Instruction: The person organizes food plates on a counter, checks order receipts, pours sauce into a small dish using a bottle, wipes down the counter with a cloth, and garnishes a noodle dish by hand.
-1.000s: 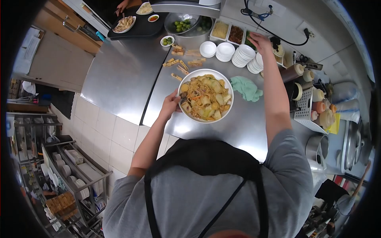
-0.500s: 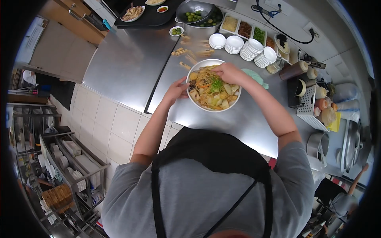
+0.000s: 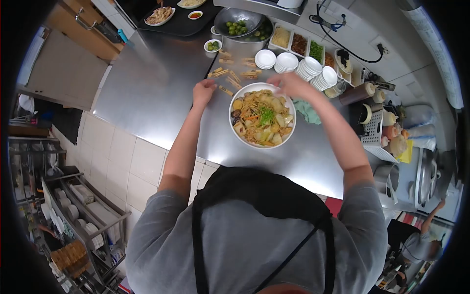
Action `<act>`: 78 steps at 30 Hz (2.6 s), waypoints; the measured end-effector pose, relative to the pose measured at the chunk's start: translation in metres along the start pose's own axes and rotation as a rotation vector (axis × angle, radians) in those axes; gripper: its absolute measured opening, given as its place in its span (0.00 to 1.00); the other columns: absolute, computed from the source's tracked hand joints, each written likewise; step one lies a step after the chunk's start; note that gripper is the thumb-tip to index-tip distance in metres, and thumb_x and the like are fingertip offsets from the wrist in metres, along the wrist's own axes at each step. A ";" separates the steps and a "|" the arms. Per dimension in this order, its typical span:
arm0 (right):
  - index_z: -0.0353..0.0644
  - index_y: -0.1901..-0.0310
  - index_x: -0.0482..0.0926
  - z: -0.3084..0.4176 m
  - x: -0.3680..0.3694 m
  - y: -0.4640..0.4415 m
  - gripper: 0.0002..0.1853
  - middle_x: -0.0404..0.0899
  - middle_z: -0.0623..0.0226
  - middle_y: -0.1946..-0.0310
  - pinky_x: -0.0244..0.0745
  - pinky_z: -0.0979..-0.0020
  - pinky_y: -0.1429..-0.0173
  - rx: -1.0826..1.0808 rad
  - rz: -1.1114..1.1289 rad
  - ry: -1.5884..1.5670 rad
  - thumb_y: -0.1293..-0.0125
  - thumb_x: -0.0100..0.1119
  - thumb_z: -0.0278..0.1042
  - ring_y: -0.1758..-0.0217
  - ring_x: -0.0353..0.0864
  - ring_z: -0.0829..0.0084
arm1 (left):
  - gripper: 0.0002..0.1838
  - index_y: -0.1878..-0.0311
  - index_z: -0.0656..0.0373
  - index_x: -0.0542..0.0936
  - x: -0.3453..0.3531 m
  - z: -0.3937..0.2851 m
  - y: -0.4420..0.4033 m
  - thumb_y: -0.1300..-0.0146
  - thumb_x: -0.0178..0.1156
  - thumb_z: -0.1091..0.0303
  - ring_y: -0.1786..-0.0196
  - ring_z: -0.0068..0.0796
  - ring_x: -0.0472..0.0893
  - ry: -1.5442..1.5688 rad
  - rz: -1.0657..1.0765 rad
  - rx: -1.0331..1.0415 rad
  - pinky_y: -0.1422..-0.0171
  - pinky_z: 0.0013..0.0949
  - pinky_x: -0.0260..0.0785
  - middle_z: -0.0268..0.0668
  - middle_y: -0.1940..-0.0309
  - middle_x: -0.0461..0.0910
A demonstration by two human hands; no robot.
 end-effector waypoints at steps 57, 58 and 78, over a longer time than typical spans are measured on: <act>0.44 0.65 0.79 0.008 0.047 0.067 0.09 0.78 0.62 0.73 0.70 0.68 0.63 0.410 -0.221 -0.260 0.50 0.58 0.27 0.67 0.76 0.64 | 0.12 0.65 0.48 0.81 0.023 -0.043 -0.085 0.55 0.59 0.72 0.57 0.39 0.70 -0.435 -0.269 0.441 0.51 0.36 0.65 0.36 0.60 0.73; 0.44 0.62 0.78 0.012 0.047 0.068 0.11 0.77 0.62 0.69 0.70 0.67 0.61 0.215 -0.348 -0.182 0.51 0.59 0.26 0.65 0.76 0.63 | 0.14 0.63 0.47 0.80 0.025 -0.044 -0.087 0.55 0.60 0.73 0.54 0.38 0.69 -0.450 -0.216 0.421 0.47 0.34 0.63 0.35 0.57 0.72; 0.37 0.73 0.77 0.012 0.051 0.066 0.05 0.73 0.64 0.83 0.65 0.77 0.74 -0.021 -0.667 -0.073 0.47 0.60 0.29 0.82 0.70 0.76 | 0.08 0.67 0.50 0.82 0.041 -0.057 -0.094 0.52 0.62 0.62 0.55 0.39 0.70 -0.649 -0.013 0.380 0.50 0.38 0.65 0.37 0.59 0.74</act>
Point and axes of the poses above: each hand's wrist, its own y-axis away from the middle knuckle, its own x-axis out of the palm, z = x × y, the point moved 3 cm from there along -y, towards the middle knuckle
